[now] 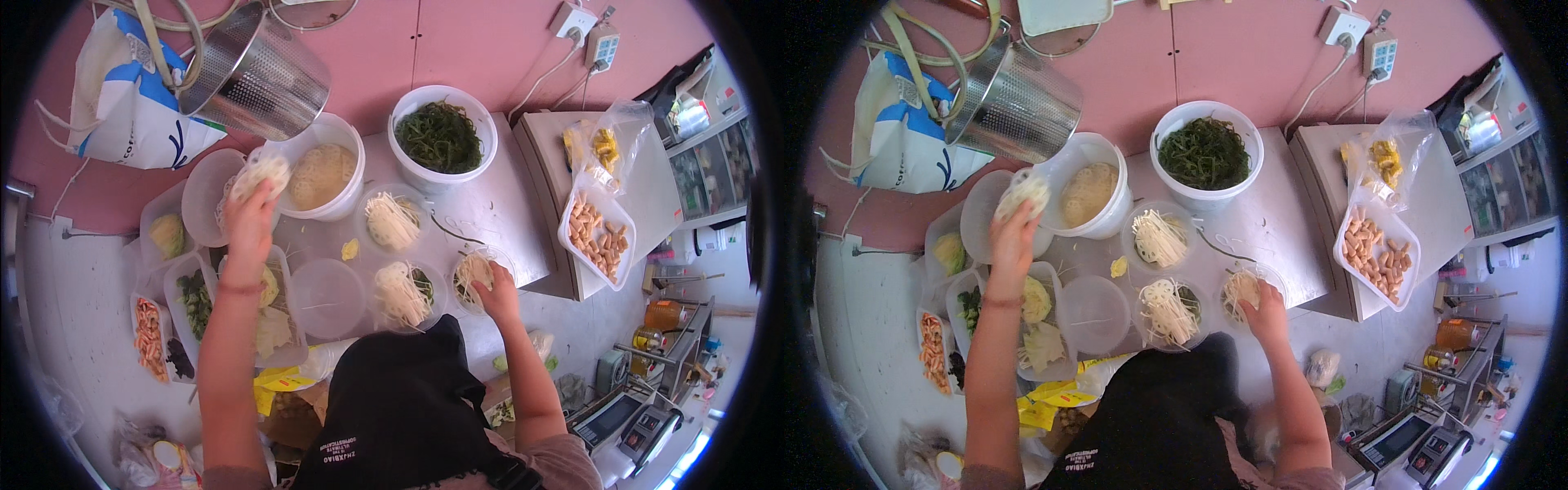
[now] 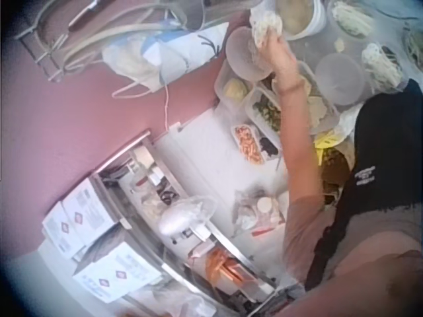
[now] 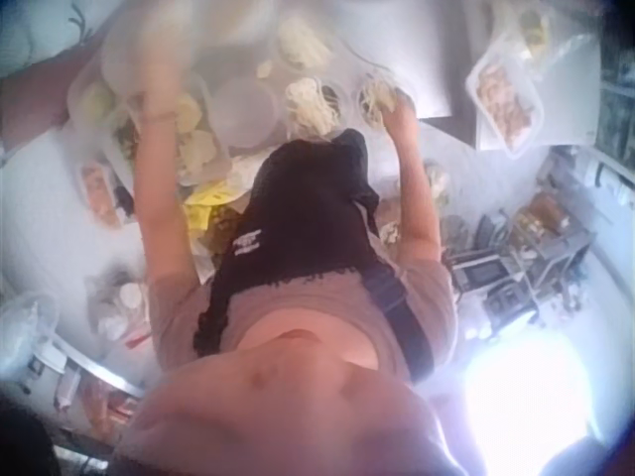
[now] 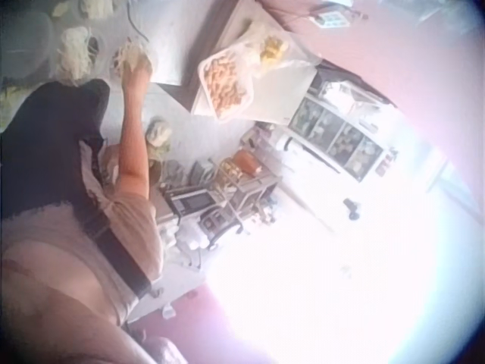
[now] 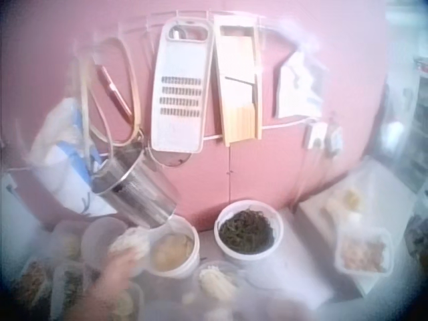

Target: The person assembles food items into small clear plastic cups. They add noodles, vegetables, and other ingredients from various containers on the counter, layering them into the cups.

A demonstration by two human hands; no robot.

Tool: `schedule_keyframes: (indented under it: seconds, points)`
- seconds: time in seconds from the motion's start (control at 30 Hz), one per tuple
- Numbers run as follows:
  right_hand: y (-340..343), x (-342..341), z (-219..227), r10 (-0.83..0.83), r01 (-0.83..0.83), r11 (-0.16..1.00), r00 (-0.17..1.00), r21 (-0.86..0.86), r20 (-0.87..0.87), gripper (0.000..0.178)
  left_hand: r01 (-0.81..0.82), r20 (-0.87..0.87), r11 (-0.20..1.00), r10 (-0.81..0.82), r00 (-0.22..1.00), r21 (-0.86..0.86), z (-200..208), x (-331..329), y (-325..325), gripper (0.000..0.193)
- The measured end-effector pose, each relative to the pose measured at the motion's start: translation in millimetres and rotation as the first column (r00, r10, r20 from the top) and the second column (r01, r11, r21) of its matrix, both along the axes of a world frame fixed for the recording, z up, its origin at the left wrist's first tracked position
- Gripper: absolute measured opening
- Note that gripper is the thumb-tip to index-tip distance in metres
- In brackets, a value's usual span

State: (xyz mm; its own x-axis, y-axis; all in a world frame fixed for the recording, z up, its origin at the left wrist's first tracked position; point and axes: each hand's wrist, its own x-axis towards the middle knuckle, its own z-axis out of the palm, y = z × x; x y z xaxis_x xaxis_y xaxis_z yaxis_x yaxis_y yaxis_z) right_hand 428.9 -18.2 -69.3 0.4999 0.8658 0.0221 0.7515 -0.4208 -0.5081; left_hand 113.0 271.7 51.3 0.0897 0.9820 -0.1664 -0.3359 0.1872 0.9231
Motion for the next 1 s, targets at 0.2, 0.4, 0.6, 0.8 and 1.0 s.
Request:
schedule_keyframes:
  seconds: [0.2, 0.4, 0.6, 0.8, 1.0]
  points:
    - [2, 10, 0, -0.118, 0.12, 0.989, 0.992, -0.081, 0.032, 0.025, 0.068, -0.479, 0.976, 0.04, 0.877, 0.205, -26, 29, 17, 0.052]
    - [-4, 19, 10, -0.188, 0.194, 0.981, 0.96, 0.008, -0.209, 0.015, 0.116, -0.582, 0.929, 0.12, 0.804, 0.351, -23, -1, -29, 0.025]
    - [20, 9, 27, 0.018, 0.006, 0.986, 0.989, -0.164, 0.145, 0.018, 0.119, -0.707, 0.917, 0.205, 0.677, 0.38, -29, -52, -119, 0.015]
    - [85, -25, 70, 0.246, -0.231, 0.952, 0.968, 0.203, -0.053, 0.015, 0.083, -0.732, 0.911, 0.267, 0.626, 0.404, -32, -83, -194, 0.012]
    - [156, -193, 105, 0.8, -0.739, 0.59, 0.479, 0.326, -0.36, 0.019, -0.219, -0.755, 0.901, 0.434, 0.492, 0.375, -20, -129, -261, 0.013]
